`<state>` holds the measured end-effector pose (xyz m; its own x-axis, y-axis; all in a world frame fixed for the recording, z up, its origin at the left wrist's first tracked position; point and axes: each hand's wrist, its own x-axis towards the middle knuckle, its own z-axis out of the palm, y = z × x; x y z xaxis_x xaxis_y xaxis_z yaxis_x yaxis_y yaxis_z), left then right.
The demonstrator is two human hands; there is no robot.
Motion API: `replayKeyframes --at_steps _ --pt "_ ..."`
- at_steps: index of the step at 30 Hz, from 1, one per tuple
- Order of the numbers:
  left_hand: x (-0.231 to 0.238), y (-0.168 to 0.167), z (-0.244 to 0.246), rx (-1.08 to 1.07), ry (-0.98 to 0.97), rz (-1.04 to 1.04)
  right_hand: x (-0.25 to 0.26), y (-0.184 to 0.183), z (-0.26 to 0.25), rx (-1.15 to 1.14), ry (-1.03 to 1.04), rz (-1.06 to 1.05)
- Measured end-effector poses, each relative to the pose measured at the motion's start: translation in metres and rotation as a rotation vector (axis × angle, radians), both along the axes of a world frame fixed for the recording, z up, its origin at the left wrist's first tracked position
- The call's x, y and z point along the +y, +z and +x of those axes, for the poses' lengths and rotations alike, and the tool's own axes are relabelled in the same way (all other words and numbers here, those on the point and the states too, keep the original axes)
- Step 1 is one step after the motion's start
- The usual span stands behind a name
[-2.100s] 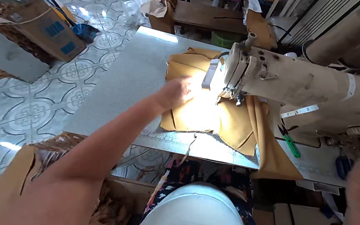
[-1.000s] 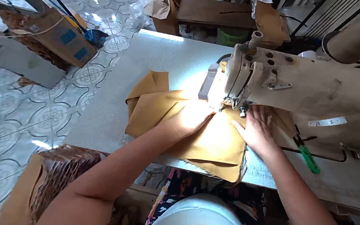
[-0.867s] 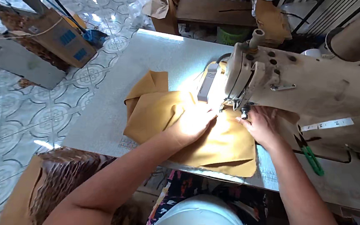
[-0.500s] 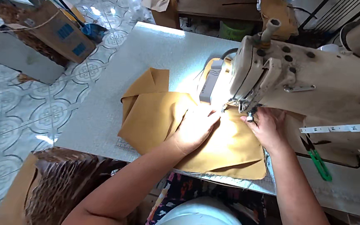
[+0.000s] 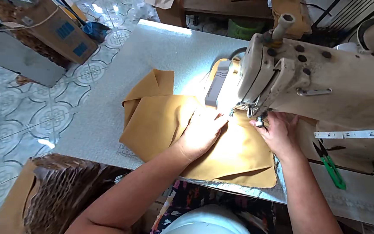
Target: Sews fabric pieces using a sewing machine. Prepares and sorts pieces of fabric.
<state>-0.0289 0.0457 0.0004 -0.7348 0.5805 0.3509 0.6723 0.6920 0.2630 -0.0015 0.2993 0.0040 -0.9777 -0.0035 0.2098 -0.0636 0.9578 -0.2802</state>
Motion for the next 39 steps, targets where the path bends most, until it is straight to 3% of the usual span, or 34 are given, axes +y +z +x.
replayKeyframes --at_steps 21,24,26,29,31,33,35,39 --pt "-0.007 0.002 -0.007 -0.086 -0.05 0.058 0.001 -0.003 -0.002 0.015 0.0 -0.024" --pt "-0.034 0.025 -0.013 -0.245 -0.081 0.078 -0.001 -0.006 0.004 0.203 0.023 0.028" --pt "-0.069 0.043 -0.015 -0.238 -0.017 0.046 -0.005 -0.002 0.014 0.344 0.095 0.072" --pt "-0.137 0.047 -0.007 -0.304 0.09 -0.095 -0.01 -0.001 0.036 0.316 0.19 0.138" --pt "-0.156 0.045 0.02 -0.337 0.139 -0.211 -0.007 -0.001 0.041 0.246 0.201 0.167" --pt "-0.132 0.053 0.067 -0.343 0.088 -0.315 0.0 0.006 0.034 0.179 0.219 0.192" --pt "-0.082 0.059 0.115 -0.388 -0.063 -0.294 0.002 0.019 0.016 0.08 0.227 0.242" --pt "0.025 0.051 0.146 -0.893 -0.367 -0.091 -0.01 0.037 -0.018 0.006 0.201 0.235"
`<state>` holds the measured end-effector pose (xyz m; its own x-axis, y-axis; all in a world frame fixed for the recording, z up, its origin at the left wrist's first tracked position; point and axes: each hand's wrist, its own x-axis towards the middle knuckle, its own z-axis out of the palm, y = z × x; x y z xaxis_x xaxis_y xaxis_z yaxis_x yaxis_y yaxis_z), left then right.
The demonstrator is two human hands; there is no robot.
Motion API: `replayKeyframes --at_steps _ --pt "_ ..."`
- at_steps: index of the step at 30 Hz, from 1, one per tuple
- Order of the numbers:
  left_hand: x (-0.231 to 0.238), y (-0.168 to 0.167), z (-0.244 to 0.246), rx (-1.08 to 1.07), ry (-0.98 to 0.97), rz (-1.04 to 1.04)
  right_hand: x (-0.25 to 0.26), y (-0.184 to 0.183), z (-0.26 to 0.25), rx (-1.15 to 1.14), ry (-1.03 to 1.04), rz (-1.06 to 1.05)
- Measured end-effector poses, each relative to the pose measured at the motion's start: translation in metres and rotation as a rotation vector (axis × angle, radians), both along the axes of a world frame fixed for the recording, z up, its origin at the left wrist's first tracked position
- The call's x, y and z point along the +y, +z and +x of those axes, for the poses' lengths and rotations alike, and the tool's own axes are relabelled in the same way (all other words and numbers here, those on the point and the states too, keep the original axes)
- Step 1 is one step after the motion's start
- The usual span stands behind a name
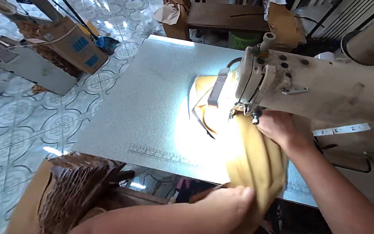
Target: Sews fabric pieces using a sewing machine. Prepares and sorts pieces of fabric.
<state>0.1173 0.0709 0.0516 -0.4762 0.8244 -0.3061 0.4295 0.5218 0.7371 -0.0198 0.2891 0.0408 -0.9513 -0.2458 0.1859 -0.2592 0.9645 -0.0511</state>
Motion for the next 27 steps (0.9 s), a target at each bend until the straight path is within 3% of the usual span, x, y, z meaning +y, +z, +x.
replayKeyframes --at_steps 2,4,7,9,12,16,27 --pt "0.04 0.002 -0.004 -0.245 -0.123 0.087 -0.014 0.013 -0.002 -0.11 -0.056 -0.045" --pt "0.055 0.008 -0.015 -0.228 -0.27 0.134 -0.024 0.021 -0.003 -0.168 -0.093 -0.054" --pt "0.033 0.01 -0.053 0.293 -0.16 0.211 -0.025 0.004 -0.004 -0.167 -0.136 -0.006" --pt "0.01 0.016 -0.1 0.521 -0.112 0.133 -0.035 0.005 0.005 -0.168 -0.145 -0.013" --pt "-0.02 -0.022 -0.157 0.822 -0.104 0.218 -0.049 -0.009 0.021 -0.215 -0.199 -0.073" --pt "-0.045 -0.056 -0.166 0.853 0.022 0.283 -0.056 -0.035 0.033 -0.247 -0.284 -0.051" --pt "-0.048 -0.061 -0.159 0.841 0.073 0.355 -0.056 -0.034 0.033 -0.269 -0.272 -0.081"
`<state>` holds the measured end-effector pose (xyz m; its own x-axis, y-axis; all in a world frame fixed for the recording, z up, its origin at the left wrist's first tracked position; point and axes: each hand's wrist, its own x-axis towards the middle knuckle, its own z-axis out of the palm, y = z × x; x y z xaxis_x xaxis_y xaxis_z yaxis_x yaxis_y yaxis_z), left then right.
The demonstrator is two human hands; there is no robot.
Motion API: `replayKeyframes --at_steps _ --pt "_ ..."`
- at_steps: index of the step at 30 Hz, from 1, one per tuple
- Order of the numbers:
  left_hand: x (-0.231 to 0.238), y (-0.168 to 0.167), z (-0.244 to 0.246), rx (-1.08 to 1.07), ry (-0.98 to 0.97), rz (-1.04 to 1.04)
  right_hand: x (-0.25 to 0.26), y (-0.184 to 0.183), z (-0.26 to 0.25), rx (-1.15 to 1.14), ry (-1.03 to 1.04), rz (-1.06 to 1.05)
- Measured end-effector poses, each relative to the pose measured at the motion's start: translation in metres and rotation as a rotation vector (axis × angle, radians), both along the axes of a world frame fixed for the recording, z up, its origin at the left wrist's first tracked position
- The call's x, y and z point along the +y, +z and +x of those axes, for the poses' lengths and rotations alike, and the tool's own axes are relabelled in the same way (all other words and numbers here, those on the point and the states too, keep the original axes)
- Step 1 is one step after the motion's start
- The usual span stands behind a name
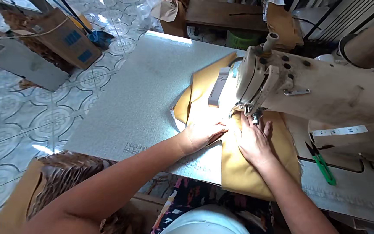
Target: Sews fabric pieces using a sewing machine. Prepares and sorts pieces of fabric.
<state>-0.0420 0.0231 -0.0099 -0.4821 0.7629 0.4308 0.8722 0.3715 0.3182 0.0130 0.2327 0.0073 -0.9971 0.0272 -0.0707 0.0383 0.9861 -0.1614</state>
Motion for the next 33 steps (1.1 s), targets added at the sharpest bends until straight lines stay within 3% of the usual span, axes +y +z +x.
replayKeyframes --at_steps 11,15,19,26,33 --pt "0.004 0.003 -0.006 -0.014 0.006 0.006 0.007 0.002 -0.009 -0.004 0.037 0.024" --pt "0.005 0.014 -0.008 -0.044 -0.045 -0.049 -0.016 0.001 0.027 0.207 -0.012 -0.065" --pt "0.004 0.013 -0.004 -0.019 -0.042 -0.064 -0.043 -0.002 0.063 0.184 -0.132 -0.082" --pt "-0.004 0.006 0.013 -0.012 -0.032 -0.022 -0.006 -0.007 0.057 0.148 0.01 -0.044" --pt "-0.014 0.012 0.02 -0.021 -0.035 -0.113 -0.001 -0.006 0.055 0.16 0.043 -0.059"
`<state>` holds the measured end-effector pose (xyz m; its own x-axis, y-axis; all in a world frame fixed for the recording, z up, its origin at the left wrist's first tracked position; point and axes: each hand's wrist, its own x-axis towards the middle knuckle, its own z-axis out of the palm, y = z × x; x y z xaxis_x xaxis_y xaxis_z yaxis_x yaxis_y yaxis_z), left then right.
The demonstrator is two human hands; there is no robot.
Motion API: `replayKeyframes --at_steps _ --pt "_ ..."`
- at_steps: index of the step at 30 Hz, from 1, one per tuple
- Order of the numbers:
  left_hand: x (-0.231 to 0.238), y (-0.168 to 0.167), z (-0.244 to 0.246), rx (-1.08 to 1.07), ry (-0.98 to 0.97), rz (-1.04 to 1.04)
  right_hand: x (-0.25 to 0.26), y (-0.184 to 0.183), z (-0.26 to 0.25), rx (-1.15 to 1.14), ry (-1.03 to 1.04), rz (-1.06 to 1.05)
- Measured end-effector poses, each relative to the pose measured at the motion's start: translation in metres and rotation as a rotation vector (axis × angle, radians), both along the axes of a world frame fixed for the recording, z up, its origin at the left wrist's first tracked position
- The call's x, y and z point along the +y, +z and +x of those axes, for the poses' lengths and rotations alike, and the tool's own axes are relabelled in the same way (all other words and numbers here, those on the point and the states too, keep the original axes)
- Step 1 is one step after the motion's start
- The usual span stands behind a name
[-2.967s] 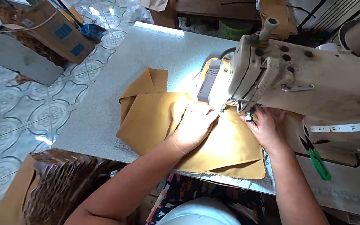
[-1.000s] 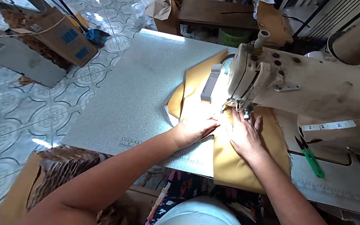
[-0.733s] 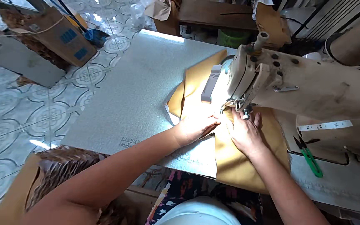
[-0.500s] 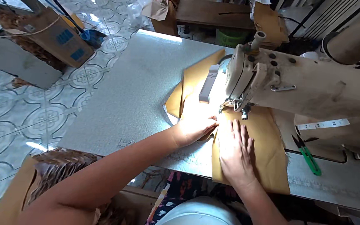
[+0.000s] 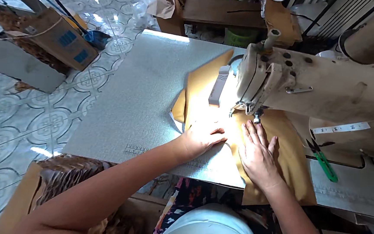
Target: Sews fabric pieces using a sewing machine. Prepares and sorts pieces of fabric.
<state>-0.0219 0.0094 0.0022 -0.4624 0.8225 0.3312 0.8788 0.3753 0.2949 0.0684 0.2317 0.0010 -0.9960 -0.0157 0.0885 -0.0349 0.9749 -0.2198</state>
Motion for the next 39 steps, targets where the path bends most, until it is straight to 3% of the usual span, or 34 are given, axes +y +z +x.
replayKeyframes --at_steps 6,26,35,39 --pt "-0.001 0.007 -0.004 -0.052 -0.023 -0.095 0.003 0.003 -0.009 -0.044 -0.004 -0.015" --pt "0.013 0.002 -0.029 0.028 0.013 0.003 0.02 0.004 -0.052 -0.126 0.019 0.052" --pt "0.021 0.005 -0.052 0.069 0.076 -0.035 0.027 0.011 -0.085 -0.051 0.068 0.048" --pt "0.017 -0.011 -0.085 0.041 0.144 -0.046 0.031 0.013 -0.102 0.041 0.065 0.071"
